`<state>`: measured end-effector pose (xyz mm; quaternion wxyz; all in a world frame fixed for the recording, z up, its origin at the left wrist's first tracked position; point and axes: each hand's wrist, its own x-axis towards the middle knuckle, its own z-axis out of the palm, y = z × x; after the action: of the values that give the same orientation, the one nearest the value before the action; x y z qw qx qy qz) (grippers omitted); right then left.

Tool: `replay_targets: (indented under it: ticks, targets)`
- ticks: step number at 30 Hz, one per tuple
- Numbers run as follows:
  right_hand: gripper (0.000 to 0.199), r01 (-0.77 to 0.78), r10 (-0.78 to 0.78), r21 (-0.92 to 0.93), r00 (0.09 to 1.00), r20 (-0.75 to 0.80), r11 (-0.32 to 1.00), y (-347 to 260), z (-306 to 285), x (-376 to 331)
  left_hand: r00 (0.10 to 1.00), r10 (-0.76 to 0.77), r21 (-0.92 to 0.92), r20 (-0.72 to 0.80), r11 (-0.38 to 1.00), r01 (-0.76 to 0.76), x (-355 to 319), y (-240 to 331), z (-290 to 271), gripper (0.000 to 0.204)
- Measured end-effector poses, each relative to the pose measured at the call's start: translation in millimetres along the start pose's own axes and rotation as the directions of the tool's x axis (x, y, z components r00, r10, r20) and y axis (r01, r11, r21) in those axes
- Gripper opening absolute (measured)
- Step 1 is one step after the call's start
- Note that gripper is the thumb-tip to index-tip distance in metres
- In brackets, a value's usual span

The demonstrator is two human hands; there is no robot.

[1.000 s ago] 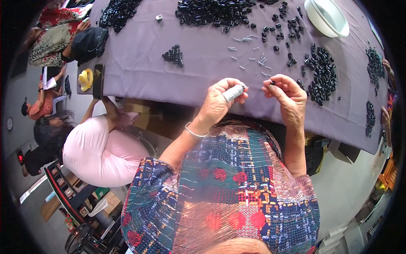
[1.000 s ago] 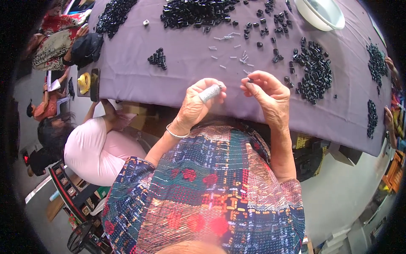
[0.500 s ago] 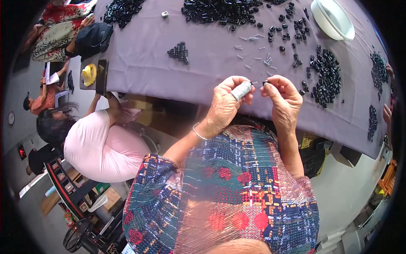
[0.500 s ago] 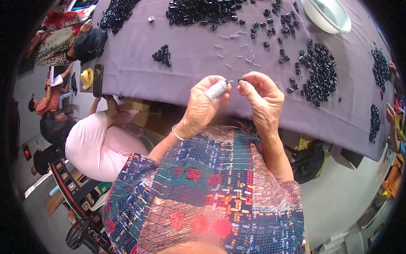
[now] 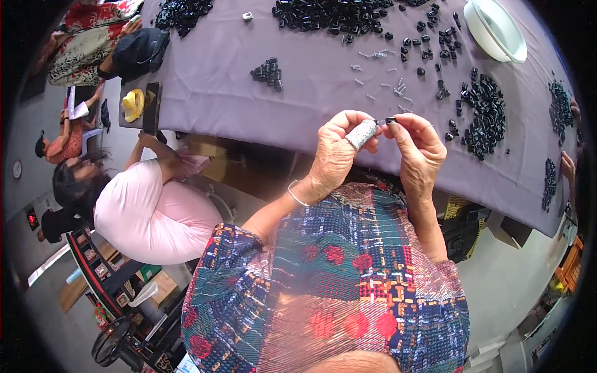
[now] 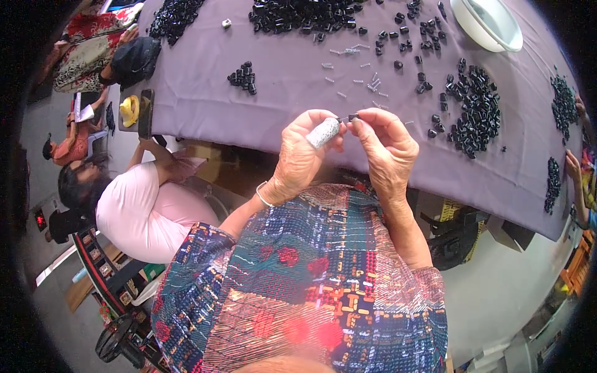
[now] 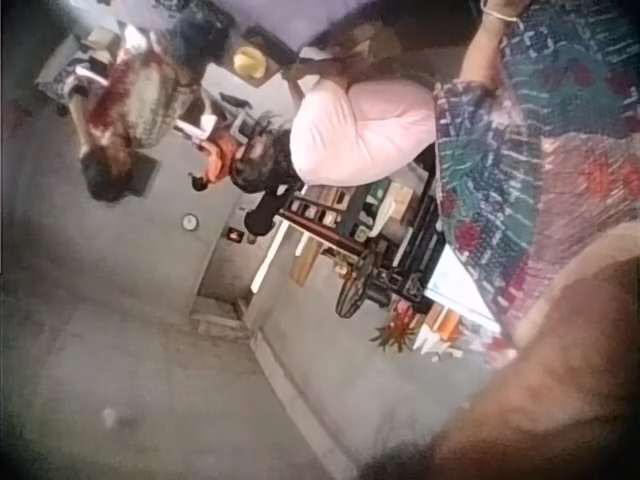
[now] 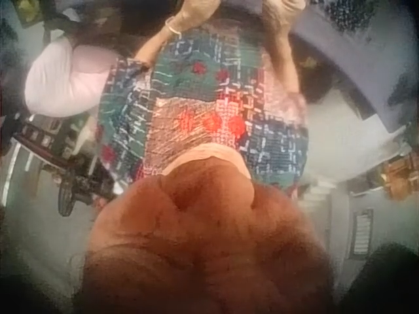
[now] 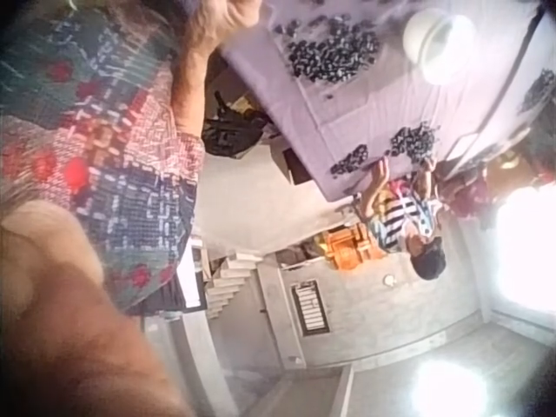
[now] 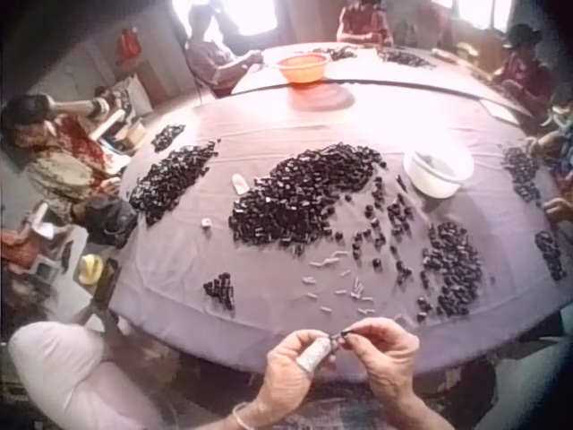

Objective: The person assembles plastic cord locks by picking up plastic components and springs from the table and fitting them together by hand.

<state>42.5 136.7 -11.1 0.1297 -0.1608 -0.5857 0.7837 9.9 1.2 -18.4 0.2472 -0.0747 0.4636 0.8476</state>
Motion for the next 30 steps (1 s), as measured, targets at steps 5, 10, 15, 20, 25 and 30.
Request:
replay_targets:
  ticks: [5, 10, 15, 20, 25, 30]
  targets:
    - [0.015, -0.011, 0.012, -0.055, 1.0, 0.022, 0.998, 0, -1, -2, 0.999, 0.032, 0.111, 0.02, 0.993, -0.034, -1, 2, 1, 0.015]
    - [0.017, -0.05, 0.055, -0.077, 0.996, 0.07, 0.996, -3, -3, -2, 0.999, 0.029, 0.179, 0.033, 0.983, -0.035, -4, 7, 2, 0.016]
    - [0.017, -0.065, 0.077, -0.128, 0.993, 0.092, 0.99, -8, -5, -1, 0.999, 0.028, 0.204, 0.04, 0.978, -0.035, -3, 10, 1, 0.017]
    - [0.016, -0.041, 0.066, -0.188, 0.989, 0.133, 0.981, -11, -7, 0, 0.998, 0.034, 0.194, 0.06, 0.98, -0.045, -2, 8, -2, 0.017]
    - [0.016, -0.065, 0.115, -0.237, 0.972, 0.203, 0.969, -11, -18, 7, 0.996, -0.022, 0.174, 0.09, 0.985, 0.006, 1, 4, -8, 0.016]
    - [0.016, -0.043, 0.121, -0.292, 0.96, 0.253, 0.955, -12, -22, 11, 0.993, -0.059, 0.189, 0.103, 0.981, 0.039, 3, 5, -10, 0.017]
